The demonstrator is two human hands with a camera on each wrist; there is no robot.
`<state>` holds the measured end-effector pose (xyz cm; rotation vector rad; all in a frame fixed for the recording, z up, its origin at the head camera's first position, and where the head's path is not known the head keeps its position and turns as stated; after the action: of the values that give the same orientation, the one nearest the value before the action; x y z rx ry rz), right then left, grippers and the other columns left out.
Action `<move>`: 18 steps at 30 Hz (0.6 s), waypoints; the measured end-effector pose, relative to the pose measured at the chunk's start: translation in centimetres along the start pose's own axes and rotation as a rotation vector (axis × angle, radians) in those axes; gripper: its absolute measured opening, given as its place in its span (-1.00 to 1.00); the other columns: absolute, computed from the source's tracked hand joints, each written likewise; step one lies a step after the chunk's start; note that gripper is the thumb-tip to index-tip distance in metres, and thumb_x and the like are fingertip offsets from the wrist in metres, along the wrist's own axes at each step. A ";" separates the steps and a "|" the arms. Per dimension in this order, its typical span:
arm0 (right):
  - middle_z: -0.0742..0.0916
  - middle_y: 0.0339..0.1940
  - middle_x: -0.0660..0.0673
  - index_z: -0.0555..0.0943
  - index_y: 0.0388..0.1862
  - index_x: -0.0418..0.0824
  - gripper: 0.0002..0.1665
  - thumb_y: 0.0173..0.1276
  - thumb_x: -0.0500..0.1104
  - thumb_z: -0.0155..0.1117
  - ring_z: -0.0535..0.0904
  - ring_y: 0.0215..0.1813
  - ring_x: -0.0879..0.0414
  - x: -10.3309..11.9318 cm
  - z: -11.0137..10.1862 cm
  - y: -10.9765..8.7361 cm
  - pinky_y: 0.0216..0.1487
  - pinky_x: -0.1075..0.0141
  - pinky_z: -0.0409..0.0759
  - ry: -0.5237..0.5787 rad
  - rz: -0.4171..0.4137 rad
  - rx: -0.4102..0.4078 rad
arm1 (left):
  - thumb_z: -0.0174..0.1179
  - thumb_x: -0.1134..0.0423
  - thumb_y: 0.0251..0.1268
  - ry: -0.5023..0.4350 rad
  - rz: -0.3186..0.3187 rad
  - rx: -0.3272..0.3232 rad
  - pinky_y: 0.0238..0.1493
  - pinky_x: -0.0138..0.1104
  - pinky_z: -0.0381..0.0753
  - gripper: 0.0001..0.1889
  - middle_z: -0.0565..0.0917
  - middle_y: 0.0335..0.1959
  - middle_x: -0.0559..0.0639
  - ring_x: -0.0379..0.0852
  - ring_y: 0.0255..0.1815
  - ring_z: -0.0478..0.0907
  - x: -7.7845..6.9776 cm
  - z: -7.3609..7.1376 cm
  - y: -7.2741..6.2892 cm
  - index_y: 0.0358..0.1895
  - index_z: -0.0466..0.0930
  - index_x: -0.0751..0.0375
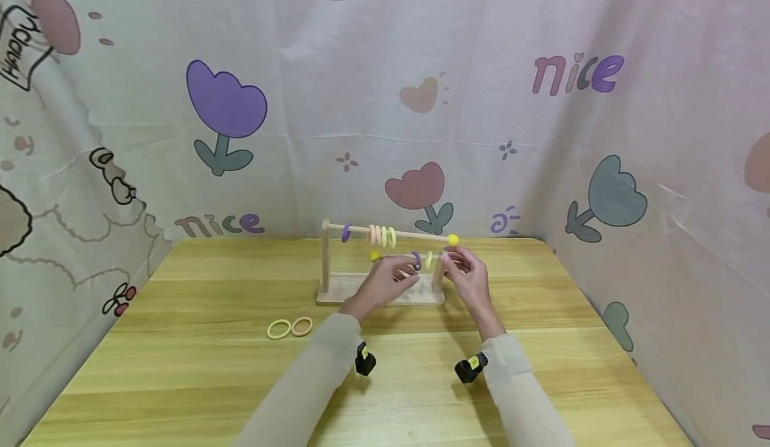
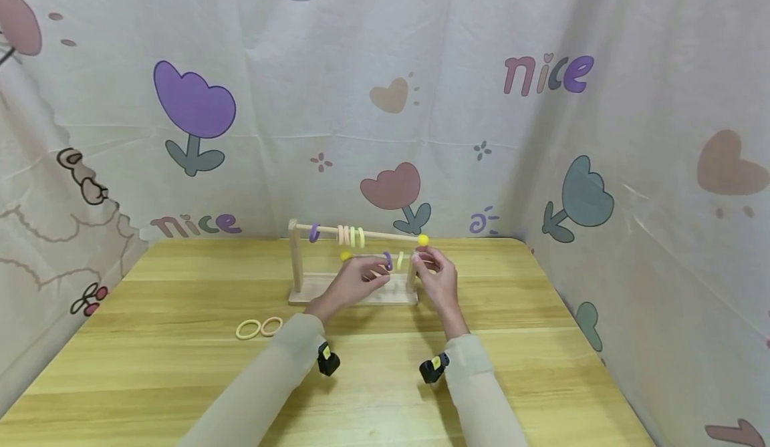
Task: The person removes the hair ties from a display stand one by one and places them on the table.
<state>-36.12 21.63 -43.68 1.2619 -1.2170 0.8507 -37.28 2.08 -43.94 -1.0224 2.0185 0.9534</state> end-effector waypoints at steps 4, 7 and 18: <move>0.69 0.16 -0.41 0.62 0.23 -0.34 -0.61 0.51 -0.21 0.30 0.69 0.00 0.03 -0.1 0.0 0.1 0.07 0.17 0.78 0.007 -0.004 0.005 | 0.33 0.32 0.40 -0.009 0.017 0.002 -0.20 -0.42 0.76 -0.68 0.80 0.01 0.16 -0.02 -0.18 0.80 0.0 0.5 0.2 0.18 0.69 0.25; 0.70 0.15 -0.42 0.62 0.22 -0.35 -0.61 0.51 -0.21 0.31 0.69 0.00 0.02 0.0 0.0 0.1 0.07 0.16 0.78 0.010 -0.009 0.003 | 0.32 0.33 0.41 -0.011 0.014 0.005 -0.21 -0.43 0.74 -0.74 0.81 -0.06 0.16 -0.07 -0.23 0.78 0.0 0.7 0.2 0.10 0.71 0.29; 0.72 0.10 -0.36 0.64 0.20 -0.35 -0.64 0.49 -0.24 0.31 0.70 -0.03 0.05 -0.1 -0.1 0.2 0.07 0.09 0.78 0.002 -0.012 -0.013 | 0.27 0.27 0.47 -0.054 -0.033 -0.092 -0.33 -0.47 0.70 -0.83 0.82 -0.16 0.13 -0.02 -0.28 0.79 0.7 -0.5 -0.7 -0.06 0.79 0.26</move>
<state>-36.29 21.73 -43.77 1.2568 -1.2105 0.8332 -37.13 1.14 -44.43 -1.0648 1.9231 1.0539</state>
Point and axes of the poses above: each hand's wrist, its own y-axis towards the middle knuckle, its own z-axis out of the palm, x = y × z, the point moved 6 cm from there along y, towards the middle knuckle
